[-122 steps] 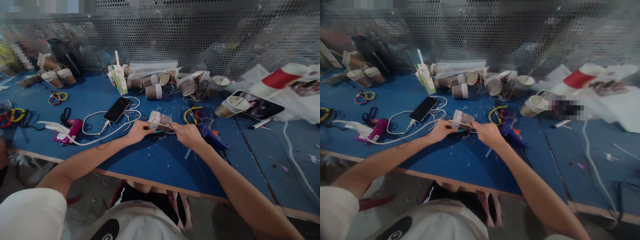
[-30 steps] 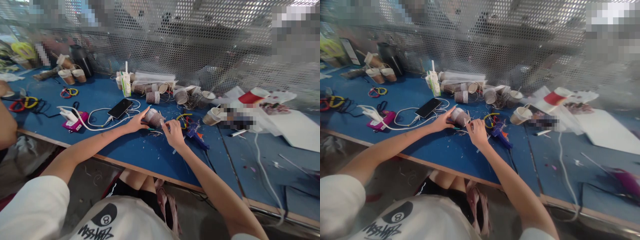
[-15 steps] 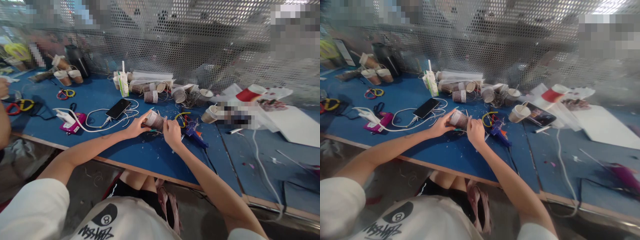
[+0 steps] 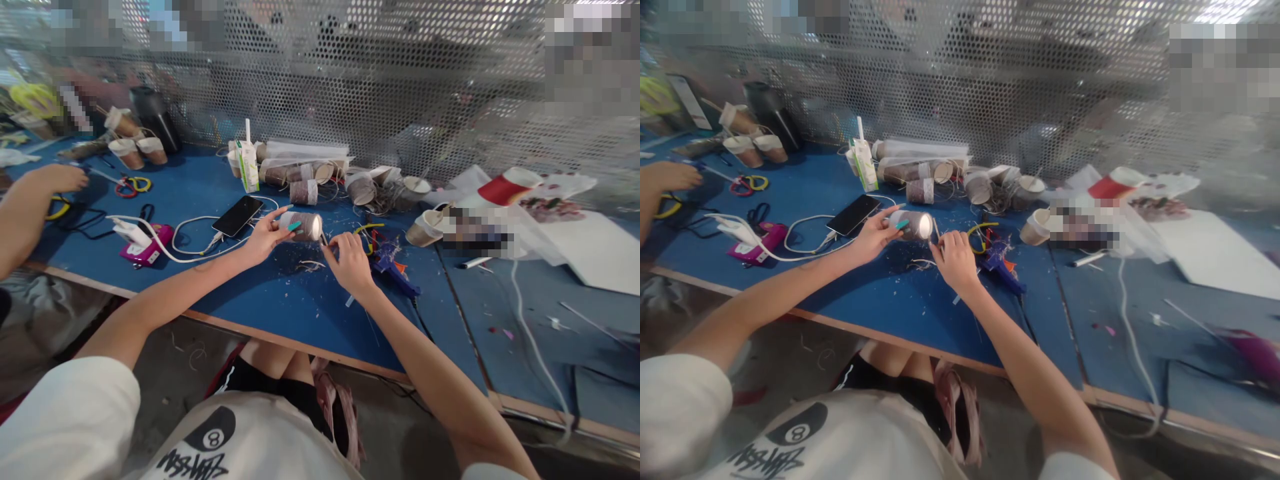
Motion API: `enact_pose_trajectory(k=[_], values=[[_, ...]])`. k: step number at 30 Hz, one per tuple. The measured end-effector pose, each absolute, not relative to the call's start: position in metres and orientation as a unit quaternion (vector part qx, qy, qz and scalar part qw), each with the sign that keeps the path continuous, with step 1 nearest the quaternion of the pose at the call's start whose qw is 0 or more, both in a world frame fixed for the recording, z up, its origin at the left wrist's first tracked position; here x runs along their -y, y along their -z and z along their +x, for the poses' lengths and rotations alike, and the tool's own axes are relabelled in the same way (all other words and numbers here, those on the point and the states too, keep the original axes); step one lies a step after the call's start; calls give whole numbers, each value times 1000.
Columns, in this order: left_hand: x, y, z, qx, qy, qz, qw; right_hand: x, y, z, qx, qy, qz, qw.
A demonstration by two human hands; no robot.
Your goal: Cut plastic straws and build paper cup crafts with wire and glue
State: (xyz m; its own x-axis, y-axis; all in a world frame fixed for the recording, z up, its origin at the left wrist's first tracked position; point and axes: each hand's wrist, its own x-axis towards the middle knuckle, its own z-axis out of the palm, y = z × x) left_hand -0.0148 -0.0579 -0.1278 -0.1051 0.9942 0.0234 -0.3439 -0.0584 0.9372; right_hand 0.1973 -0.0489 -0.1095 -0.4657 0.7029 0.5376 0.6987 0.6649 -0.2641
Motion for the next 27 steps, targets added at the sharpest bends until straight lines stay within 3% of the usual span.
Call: enact_pose_trajectory(k=[3, 8, 12, 19, 23, 27], values=[[60, 116, -14, -401, -631, 315, 585, 54, 102, 201, 866, -75, -409, 277], [66, 96, -13, -348, -664, 222, 623, 59, 96, 202, 853, -349, -348, 173], [64, 93, -17, -334, -663, 192, 642, 56, 100, 197, 877, -271, -289, 272], [61, 98, -22, -342, -650, 232, 637, 55, 100, 202, 863, -217, -293, 349], [61, 107, -23, -363, -642, 374, 563, 58, 95, 204, 881, -200, -333, 272], [63, 117, -27, -416, -595, 588, 358, 60, 97, 202, 900, -94, -382, 190]])
